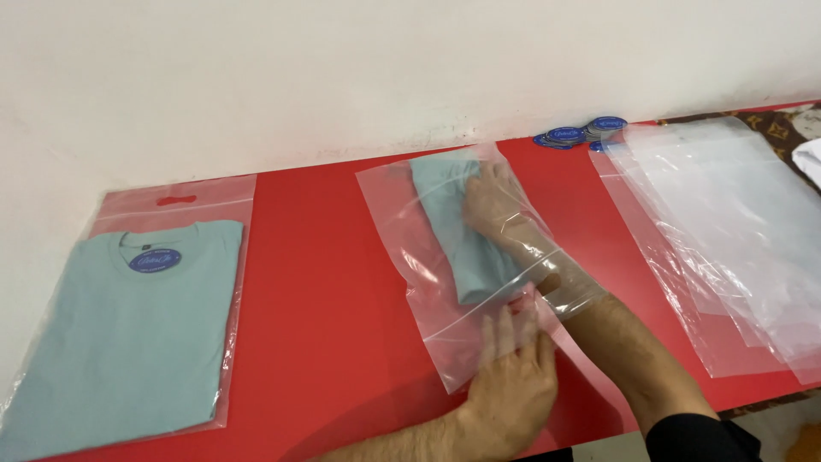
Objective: Folding a light blue t-shirt and placing it into a clear plastic packaging bag on a red surface.
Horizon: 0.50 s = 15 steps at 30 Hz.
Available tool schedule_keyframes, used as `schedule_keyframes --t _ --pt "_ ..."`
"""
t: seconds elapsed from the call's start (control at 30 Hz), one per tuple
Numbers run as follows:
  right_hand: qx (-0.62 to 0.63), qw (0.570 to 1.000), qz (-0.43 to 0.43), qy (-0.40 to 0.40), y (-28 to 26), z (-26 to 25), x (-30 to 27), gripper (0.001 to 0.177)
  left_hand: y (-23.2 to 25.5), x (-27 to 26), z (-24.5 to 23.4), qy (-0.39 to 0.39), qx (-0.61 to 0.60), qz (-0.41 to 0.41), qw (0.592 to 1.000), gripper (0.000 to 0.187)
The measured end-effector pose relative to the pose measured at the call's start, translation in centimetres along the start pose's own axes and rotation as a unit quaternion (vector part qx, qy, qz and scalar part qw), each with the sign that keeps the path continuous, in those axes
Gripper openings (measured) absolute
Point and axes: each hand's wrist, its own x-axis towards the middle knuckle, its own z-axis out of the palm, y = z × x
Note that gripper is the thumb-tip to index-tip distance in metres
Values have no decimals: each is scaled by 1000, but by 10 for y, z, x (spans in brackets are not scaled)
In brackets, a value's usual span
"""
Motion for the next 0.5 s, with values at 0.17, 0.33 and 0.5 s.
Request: schedule_keyframes --t 0.17,0.33,0.5 --pt "157 969 118 -151 -40 -64 -9 31 -38 -1 -88 155 -247 63 955 22" --pt "301 939 137 -91 -8 26 34 61 -199 29 -22 258 -270 -152 915 20" --pt "354 920 40 -163 -48 51 40 90 -275 46 35 119 -625 -447 629 76"
